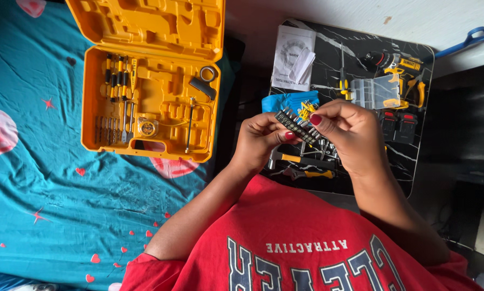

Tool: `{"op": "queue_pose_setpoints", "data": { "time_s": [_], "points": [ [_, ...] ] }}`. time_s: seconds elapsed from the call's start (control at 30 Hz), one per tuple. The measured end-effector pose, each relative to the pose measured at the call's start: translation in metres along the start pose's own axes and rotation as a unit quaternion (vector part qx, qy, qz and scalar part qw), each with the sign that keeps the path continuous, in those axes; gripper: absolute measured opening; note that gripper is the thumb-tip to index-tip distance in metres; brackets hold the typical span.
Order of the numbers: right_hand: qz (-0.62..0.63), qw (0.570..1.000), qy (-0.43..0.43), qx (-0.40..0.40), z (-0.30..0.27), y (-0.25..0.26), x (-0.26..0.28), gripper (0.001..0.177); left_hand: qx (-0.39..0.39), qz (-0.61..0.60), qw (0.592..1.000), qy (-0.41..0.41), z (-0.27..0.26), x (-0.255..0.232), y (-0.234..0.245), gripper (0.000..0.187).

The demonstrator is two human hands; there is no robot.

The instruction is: The person picks up a magnetic bit holder and repeatedly places small metal bits into its slots. They handle the bits one at a time from a blue pouch and arrange them in the holder, then place the holder into a yellow toolbox.

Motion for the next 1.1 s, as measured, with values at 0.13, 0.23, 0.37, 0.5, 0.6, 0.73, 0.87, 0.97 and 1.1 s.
{"op": "queue_pose_setpoints", "data": {
  "time_s": [0.13, 0.23, 0.37, 0.5, 0.6, 0.73, 0.87, 0.97, 1.1],
  "points": [
    [-0.03, 1.0, 0.002, 0.004, 0.0, -0.004, 0.01, 0.018, -0.007, 0.015, 1.0, -0.001, 0.001, 0.002, -0.002, 0.016],
    [-0.1, 0.995, 0.005, 0.0, 0.0, -0.002, 0.014, 0.019, -0.005, 0.023, 1.0, -0.02, 0.001, 0.004, -0.003, 0.015],
    [-0.142, 0.99, 0.008, -0.009, 0.001, 0.0, 0.014, 0.02, -0.018, 0.019, 0.999, -0.02, 0.003, 0.008, -0.003, 0.015],
    [-0.177, 0.984, 0.015, -0.015, 0.001, -0.002, 0.012, 0.018, -0.036, 0.019, 0.999, -0.02, 0.002, 0.011, -0.001, 0.015],
    [-0.226, 0.969, 0.095, -0.01, 0.002, -0.005, 0.02, 0.016, -0.037, 0.03, 0.998, -0.033, 0.004, 0.011, -0.001, 0.012],
    [-0.261, 0.961, 0.091, -0.003, 0.002, -0.005, 0.019, 0.015, -0.03, 0.048, 0.998, -0.034, 0.005, 0.017, 0.001, 0.007],
    [-0.267, 0.959, 0.09, 0.022, 0.004, -0.005, 0.021, 0.013, -0.024, 0.057, 0.997, -0.041, 0.003, 0.021, -0.001, 0.005],
    [-0.277, 0.957, 0.078, 0.027, 0.005, -0.003, 0.02, 0.012, -0.031, 0.046, 0.998, -0.035, 0.003, 0.024, -0.002, 0.006],
    [-0.275, 0.958, 0.064, 0.041, 0.002, 0.003, 0.014, 0.012, -0.021, 0.043, 0.998, -0.03, -0.003, 0.029, -0.001, 0.005]
  ]
}}
Point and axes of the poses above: each hand's wrist, its own z-axis towards the middle knuckle, its own y-axis out of the back of the hand, x = y × z, the point moved 5 cm from there along z, towards the middle knuckle, and after that the axes turned 12 degrees about -x, right-handed, at the moved point
